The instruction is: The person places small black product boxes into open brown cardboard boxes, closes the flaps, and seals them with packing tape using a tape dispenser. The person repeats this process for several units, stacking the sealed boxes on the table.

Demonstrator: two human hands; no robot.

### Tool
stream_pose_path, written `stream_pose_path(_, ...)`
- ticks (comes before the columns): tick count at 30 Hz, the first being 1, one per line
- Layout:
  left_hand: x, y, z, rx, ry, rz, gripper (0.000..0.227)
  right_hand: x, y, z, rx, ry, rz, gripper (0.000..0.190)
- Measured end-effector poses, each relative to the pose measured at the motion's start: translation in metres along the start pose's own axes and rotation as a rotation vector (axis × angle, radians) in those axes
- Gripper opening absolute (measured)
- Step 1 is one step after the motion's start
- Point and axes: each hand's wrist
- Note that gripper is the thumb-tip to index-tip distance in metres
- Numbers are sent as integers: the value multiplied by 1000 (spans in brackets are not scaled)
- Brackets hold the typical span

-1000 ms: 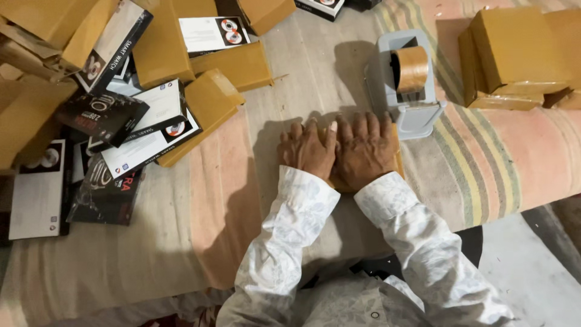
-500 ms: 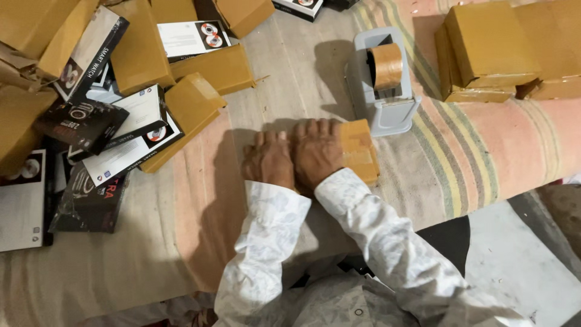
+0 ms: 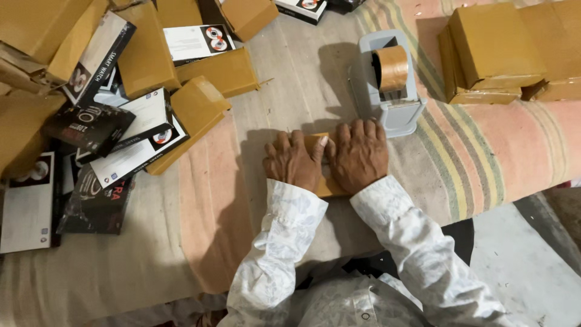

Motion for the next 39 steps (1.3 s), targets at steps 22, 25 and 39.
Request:
stream_pose_path(22,49,25,-2,-6,-68,144,44,56,19,-59,48,134,-148,38)
stream_pose_path(25,62,27,-3,-27,45,184,48,64,11,-81,48,168,-151,32)
stream_pose_path(39,58,22,0,48,-5,193,48,55,19,-78,-87,123,-132,29)
Point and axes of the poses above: each hand's wrist, its own x-axis towards the middle knuckle, its own z-axis out of the back of the hand, y = z × x, and after that the axes turned 6 degrees about z, right-handed
